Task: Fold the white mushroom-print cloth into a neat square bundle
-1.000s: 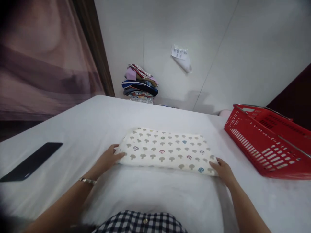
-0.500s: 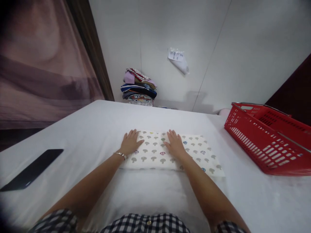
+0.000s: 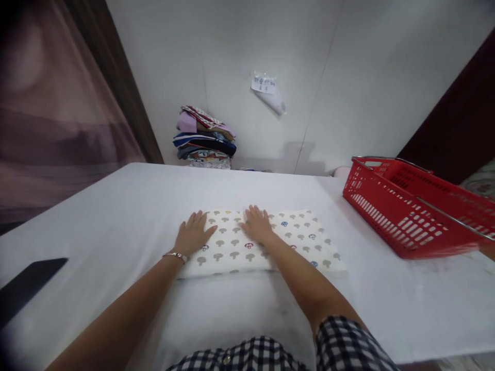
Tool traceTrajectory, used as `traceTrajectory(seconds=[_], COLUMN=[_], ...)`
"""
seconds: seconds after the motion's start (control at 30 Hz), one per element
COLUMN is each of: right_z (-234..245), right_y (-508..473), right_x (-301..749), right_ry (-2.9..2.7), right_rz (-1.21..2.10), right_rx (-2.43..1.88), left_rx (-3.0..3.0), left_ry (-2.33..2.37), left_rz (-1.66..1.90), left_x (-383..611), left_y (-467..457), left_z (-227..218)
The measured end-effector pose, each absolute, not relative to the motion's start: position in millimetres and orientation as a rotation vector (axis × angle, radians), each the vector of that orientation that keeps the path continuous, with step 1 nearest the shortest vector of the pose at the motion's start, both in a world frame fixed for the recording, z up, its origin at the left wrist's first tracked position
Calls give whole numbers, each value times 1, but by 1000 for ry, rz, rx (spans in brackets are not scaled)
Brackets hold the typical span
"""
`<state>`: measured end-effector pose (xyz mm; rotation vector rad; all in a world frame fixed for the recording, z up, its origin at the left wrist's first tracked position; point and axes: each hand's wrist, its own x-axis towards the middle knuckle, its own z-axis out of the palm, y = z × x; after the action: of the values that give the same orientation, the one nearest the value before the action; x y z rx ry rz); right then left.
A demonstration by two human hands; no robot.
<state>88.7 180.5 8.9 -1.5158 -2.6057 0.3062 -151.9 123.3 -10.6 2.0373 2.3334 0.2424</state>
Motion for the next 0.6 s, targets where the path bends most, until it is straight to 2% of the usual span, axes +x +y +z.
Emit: traceTrajectory(seconds=[0.2, 0.33, 0.47, 0.6], right_z=[6, 30, 29, 6], right_y=[186, 181, 177, 179], right_x=[89, 131, 201, 250], right_ry=[-2635, -2534, -2359, -2202], right_rz=[528, 371, 99, 231], right_rx=[-1488, -1495, -1812, -2188], left_rx=[2048, 2057, 2056, 2054], left_ry=[2351, 2322, 2315, 2314], left_rz=[204, 193, 181, 192], left_x=[-153, -155, -155, -153], left_y=[123, 126, 127, 126], left_z=[-3, -3, -1, 2])
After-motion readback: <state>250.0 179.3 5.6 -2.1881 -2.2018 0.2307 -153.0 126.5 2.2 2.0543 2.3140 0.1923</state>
